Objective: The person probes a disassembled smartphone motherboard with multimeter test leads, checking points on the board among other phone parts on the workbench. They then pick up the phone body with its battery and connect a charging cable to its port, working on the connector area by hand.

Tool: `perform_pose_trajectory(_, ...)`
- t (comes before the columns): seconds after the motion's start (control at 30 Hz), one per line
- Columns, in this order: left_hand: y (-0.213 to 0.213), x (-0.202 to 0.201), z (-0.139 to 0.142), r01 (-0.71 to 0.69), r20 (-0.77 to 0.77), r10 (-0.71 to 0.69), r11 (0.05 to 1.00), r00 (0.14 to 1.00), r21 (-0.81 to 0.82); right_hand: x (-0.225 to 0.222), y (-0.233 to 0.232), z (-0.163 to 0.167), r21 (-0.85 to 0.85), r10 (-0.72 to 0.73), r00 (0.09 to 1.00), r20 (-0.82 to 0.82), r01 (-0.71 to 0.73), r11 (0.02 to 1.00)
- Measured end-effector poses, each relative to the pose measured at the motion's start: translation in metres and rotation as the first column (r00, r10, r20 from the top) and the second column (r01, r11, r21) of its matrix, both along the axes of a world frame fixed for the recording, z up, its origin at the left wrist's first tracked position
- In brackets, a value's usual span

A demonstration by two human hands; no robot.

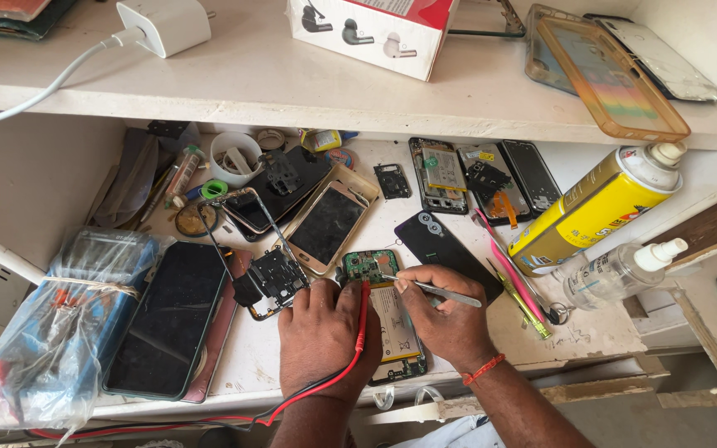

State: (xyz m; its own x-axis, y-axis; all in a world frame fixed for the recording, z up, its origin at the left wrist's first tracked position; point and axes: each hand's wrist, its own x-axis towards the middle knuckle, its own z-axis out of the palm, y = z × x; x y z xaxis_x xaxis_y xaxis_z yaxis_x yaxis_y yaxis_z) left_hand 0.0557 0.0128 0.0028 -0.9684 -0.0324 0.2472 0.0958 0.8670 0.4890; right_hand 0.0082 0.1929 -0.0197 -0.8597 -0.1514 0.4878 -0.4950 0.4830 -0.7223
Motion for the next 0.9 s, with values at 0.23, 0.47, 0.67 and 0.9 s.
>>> perform_pose_trajectory(0.23, 0.0002, -0.0009, -0.0002, 0.001, 0.011, -0.001, 1.0, 1.0, -0.012, -0.0009, -0.0011, 0.0001, 0.029, -0.026, 1.0, 0.006, 0.026, 0.999)
perform_pose_trajectory(0.47, -0.0002, -0.0001, 0.0013, 0.001, 0.011, -0.002, 1.0, 1.0, 0.002, -0.0008, 0.0004, -0.0006, -0.067, 0.02, 0.998, 0.061, -0.016, 0.998)
perform_pose_trajectory(0.67, 0.0004, -0.0003, 0.0009, -0.002, -0.002, 0.002, 1.0, 1.0, 0.009, -0.0026, 0.0017, -0.0019, -0.033, 0.024, 0.999, 0.025, -0.023, 0.999)
perform_pose_trajectory(0.9, 0.0, 0.0, -0.0007, -0.005, -0.017, 0.005, 1.0, 1.0, -0.001, -0.0015, 0.0016, -0.0034, -0.067, 0.023, 0.998, 0.052, -0.02, 0.998)
